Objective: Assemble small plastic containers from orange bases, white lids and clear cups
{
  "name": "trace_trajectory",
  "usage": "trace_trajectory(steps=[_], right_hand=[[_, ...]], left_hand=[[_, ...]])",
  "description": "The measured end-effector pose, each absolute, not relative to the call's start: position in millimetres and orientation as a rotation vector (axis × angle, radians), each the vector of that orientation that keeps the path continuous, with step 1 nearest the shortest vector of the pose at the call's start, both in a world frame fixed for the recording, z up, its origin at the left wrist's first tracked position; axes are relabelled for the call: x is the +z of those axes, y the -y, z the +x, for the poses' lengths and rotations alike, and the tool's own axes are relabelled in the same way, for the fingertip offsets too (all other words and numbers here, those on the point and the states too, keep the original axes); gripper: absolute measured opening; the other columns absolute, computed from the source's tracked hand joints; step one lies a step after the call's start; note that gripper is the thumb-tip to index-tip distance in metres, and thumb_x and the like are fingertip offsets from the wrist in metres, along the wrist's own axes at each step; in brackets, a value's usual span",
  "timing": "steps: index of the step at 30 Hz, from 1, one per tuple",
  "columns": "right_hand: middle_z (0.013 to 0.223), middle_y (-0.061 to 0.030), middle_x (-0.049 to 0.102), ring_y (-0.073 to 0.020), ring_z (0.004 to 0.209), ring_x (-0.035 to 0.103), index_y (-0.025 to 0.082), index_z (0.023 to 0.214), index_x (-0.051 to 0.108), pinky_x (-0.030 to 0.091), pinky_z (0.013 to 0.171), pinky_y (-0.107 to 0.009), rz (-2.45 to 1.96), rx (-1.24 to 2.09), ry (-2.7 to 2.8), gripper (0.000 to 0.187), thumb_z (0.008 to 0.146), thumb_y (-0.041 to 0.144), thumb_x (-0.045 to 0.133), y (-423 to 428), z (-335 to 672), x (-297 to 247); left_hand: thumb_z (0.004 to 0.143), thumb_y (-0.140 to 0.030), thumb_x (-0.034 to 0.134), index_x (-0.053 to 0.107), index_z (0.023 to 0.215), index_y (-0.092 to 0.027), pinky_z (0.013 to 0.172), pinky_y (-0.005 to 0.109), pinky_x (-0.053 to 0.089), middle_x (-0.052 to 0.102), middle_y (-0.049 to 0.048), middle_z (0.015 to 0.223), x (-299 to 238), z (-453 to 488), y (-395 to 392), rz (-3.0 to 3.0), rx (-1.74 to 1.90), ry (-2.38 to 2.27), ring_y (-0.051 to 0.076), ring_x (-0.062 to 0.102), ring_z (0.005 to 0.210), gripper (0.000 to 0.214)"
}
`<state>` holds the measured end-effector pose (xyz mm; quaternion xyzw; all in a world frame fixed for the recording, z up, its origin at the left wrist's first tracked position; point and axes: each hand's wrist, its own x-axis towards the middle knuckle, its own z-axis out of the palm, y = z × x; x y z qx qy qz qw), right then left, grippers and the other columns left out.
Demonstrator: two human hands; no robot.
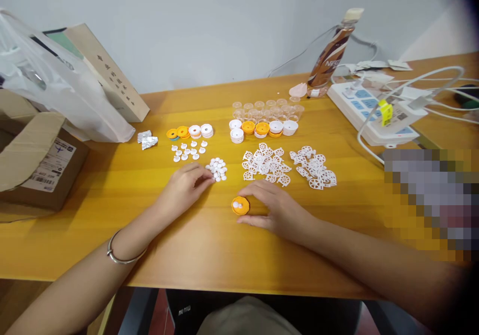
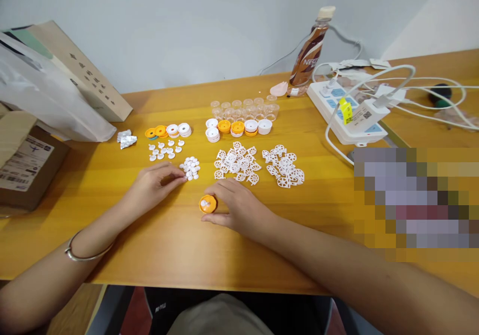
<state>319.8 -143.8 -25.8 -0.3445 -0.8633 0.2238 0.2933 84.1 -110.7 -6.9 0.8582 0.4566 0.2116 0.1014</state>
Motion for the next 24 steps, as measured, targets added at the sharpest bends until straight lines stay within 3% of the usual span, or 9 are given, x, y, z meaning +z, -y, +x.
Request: trace_trajectory(steps=[6,10,17,21,24], right_hand=[[0.086,-0.0036,0.065,-0.0162,0.083,0.060,0.021,0.093,0.056,0.049,0.076,-0.030,-0.861,0.598,2.153,0.024,0.075,0.034,0.065,146,323,-21],[0.080,-0.0030,0.066,-0.0138,0.076,0.062,0.020,0.087,0.058,0.050,0.072,-0.028,-0.856,0.585,2.031,0.009,0.080,0.024,0.060,146,322,-20],[0.078,-0.0012,0.068,-0.0114,0.071,0.063,0.020,0.093,0.062,0.051,0.067,-0.024,-0.814,0.612,2.081,0.012,0.086,0.023,0.053,147,317,-23],[0.076,-0.0024,0.067,-0.0121,0.070,0.062,0.019,0.092,0.063,0.051,0.065,-0.025,-0.820,0.603,2.109,0.015,0.087,0.022,0.049,145,321,-25],[0.081,-0.0055,0.066,-0.0143,0.074,0.061,0.018,0.093,0.062,0.051,0.067,-0.028,-0.795,0.553,2.220,0.016,0.088,0.020,0.047,141,328,-26]], left_hand=[[0.082,-0.018,0.053,0.064,0.081,-0.015,0.065,0.027,0.048,0.066,0.0046,0.077,-5,78,110,2.915,0.537,-1.245,0.015,0.060,0.068,0.011],[0.081,-0.017,0.054,0.063,0.085,-0.015,0.068,0.029,0.049,0.068,0.0051,0.079,-5,89,122,2.852,0.793,-1.139,0.015,0.061,0.070,0.010],[0.082,-0.015,0.056,0.062,0.094,-0.017,0.066,0.026,0.050,0.068,0.0042,0.081,-8,119,150,2.478,1.085,-0.870,0.012,0.061,0.072,0.013],[0.083,-0.015,0.055,0.061,0.096,-0.017,0.070,0.028,0.049,0.066,0.0055,0.085,-7,119,149,2.446,1.002,-0.887,0.013,0.060,0.076,0.014],[0.081,-0.025,0.059,0.058,0.101,-0.016,0.076,0.031,0.049,0.064,0.0078,0.092,-4,116,145,2.444,0.832,-0.923,0.016,0.058,0.084,0.023]])
